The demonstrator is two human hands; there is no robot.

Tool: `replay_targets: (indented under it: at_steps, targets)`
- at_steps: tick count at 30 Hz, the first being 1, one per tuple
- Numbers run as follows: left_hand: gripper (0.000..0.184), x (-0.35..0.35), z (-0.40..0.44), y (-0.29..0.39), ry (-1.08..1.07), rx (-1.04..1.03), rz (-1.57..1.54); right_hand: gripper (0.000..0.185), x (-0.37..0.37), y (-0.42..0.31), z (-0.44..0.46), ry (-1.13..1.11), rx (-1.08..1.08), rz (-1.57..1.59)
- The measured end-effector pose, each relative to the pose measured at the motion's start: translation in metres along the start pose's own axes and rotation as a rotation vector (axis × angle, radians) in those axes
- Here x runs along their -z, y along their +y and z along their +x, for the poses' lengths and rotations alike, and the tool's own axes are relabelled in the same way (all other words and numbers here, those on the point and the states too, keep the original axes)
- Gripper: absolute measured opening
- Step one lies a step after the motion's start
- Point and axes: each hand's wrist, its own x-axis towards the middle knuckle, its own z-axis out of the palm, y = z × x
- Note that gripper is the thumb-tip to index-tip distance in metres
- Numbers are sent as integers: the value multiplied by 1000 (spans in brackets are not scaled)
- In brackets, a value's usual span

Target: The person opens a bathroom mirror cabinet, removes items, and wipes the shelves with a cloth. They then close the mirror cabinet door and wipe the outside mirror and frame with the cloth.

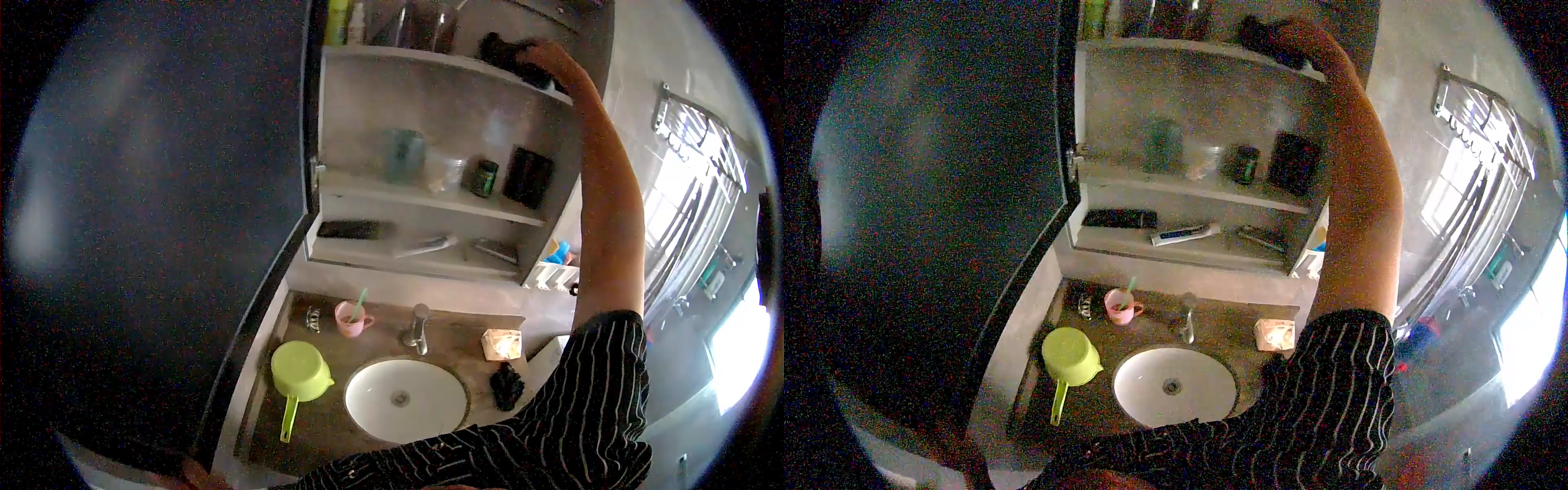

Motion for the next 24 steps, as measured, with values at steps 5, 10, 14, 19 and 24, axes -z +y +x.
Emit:
replay_targets:
  at_steps: [5,10,14,19,24]
  targets:
    - [31,1,2,-8,-2,-194,129,32,24,-70,24,-23,92,395]
    - [36,20,82,65,344,-579,105,42,17,-83,38,-49,15,573]
    - [35,13,51,46,266,-386,54,44,11,-86,30,45,-85,592]
    - [39,4,29,27,215,-275,36,38,8,-85,27,49,-148,595]
    - [44,14,82,84,528,-186,-279,59,32,-77,14,-97,-205,356]
